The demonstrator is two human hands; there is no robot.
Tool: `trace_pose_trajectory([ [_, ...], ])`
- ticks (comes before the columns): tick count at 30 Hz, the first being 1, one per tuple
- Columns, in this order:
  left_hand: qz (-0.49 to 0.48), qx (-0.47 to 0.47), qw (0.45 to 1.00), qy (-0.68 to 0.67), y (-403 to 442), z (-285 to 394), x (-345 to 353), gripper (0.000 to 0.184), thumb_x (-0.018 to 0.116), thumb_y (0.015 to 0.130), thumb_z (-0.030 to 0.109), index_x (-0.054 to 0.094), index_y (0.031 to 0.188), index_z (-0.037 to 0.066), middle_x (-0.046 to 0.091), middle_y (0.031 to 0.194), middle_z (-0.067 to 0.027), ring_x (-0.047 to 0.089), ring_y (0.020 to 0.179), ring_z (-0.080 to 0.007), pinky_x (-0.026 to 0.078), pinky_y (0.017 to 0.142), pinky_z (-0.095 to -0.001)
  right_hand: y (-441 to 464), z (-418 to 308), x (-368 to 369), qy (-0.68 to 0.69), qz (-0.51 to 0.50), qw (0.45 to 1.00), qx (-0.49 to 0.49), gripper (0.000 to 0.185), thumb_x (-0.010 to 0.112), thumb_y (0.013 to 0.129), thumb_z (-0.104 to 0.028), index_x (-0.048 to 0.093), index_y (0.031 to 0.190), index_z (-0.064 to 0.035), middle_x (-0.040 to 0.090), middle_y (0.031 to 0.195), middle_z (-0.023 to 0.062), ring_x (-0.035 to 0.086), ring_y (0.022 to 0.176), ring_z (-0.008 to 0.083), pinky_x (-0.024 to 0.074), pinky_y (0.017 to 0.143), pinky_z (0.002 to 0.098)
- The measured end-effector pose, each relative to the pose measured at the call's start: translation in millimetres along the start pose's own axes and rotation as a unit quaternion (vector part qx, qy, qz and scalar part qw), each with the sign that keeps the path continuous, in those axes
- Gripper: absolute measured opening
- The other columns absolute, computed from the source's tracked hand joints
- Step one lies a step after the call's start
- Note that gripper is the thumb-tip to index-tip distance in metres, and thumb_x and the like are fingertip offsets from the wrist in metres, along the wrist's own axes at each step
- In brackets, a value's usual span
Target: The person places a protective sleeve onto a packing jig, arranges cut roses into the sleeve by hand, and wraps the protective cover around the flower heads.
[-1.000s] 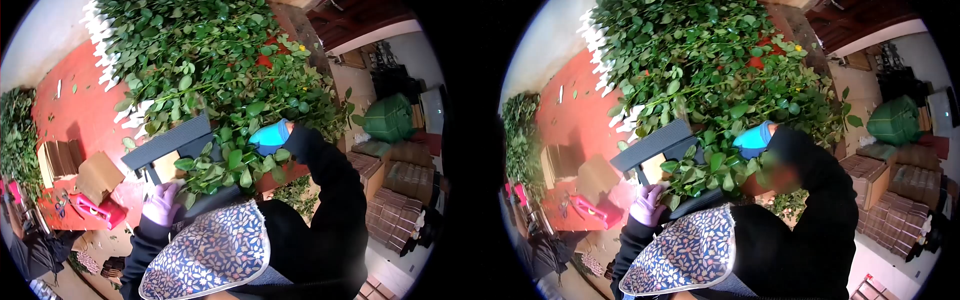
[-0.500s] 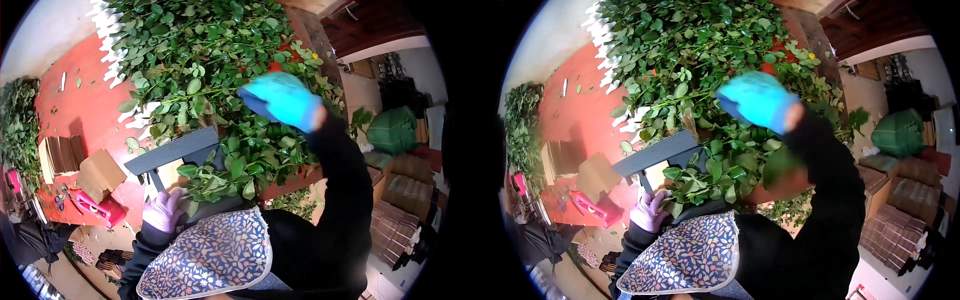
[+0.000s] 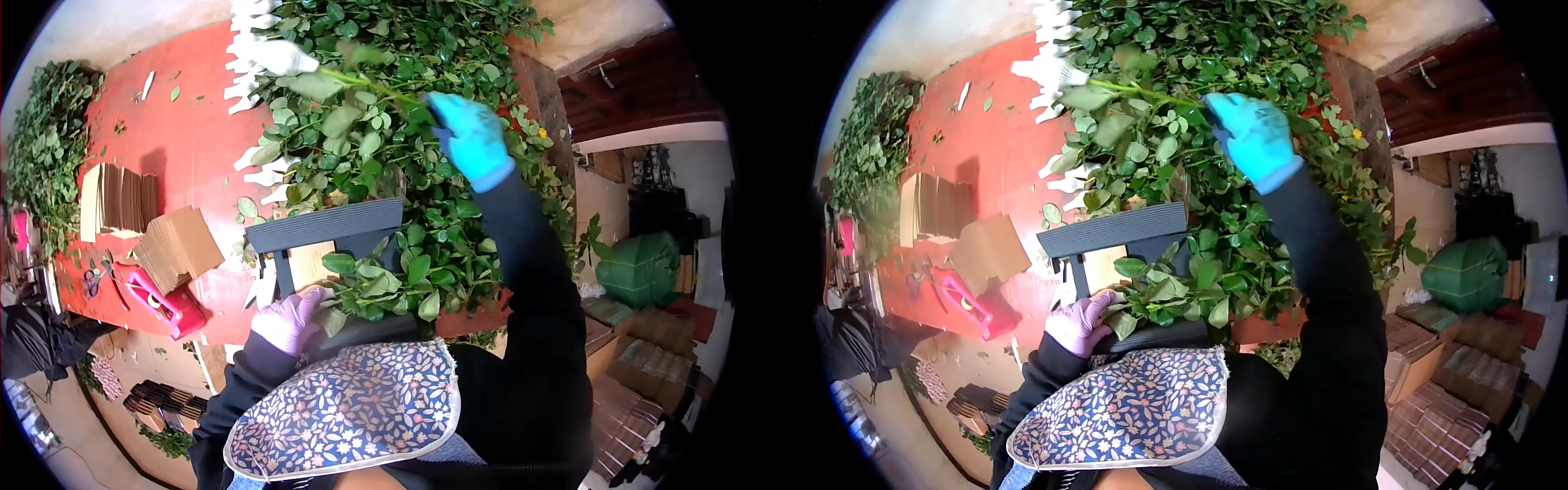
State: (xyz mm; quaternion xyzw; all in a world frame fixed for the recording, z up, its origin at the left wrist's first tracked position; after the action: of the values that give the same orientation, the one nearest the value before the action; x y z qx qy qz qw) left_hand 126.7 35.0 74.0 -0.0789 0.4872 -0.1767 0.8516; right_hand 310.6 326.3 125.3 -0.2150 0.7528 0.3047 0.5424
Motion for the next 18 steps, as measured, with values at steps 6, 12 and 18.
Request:
trace_pose_trajectory([
  [6, 0.044, 0.053, 0.998, 0.008, 4.1, -8.8, 3.7, 0.061, 0.076, 0.074, 0.023, 0.053, 0.128, 0.009, 0.065, 0.096, -0.0127, 0.066, 0.081, -0.0292, 0.053, 0.07, -0.041, -45.0, -110.6, -39.0, -0.035, -0.128, 0.975, -0.178, 0.031, 0.06, 0.077, -0.012, 0.058, 0.107, -0.0148, 0.055, 0.082, 0.0058, 0.058, 0.077, 0.0274, 0.0442, 0.068, 0.0414],
  [12, -0.05, -0.034, 0.997, -0.047, 5.5, -21.4, 25.2, 0.052, 0.07, 0.078, 0.02, 0.055, 0.127, 0.009, 0.065, 0.092, -0.0127, 0.064, 0.08, -0.0324, 0.052, 0.07, -0.0423, -82.6, -101.3, -1.1, -0.022, -0.24, 0.959, -0.151, 0.029, 0.064, 0.077, -0.011, 0.057, 0.105, -0.0127, 0.055, 0.079, 0.0063, 0.059, 0.073, 0.0266, 0.0451, 0.063, 0.0415],
  [18, -0.022, -0.019, 0.999, -0.031, 12.4, -21.6, 21.8, 0.054, 0.07, 0.078, 0.019, 0.054, 0.129, 0.014, 0.063, 0.095, -0.0117, 0.063, 0.085, -0.0314, 0.052, 0.071, -0.0409, -106.5, -86.0, 44.6, 0.047, -0.339, 0.926, -0.158, 0.03, 0.065, 0.078, -0.008, 0.06, 0.108, -0.0092, 0.06, 0.081, 0.0101, 0.061, 0.075, 0.0306, 0.048, 0.064, 0.0421],
])
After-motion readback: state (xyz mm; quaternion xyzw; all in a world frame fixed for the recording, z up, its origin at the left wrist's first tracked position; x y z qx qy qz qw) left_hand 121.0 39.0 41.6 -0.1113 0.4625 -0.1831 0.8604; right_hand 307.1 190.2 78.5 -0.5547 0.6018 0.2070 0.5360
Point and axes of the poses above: each hand's wrist, its own y-axis towards the middle knuckle, its own x-axis out of the palm, z = x × y, the point moved 8 cm from there along y, towards the middle knuckle
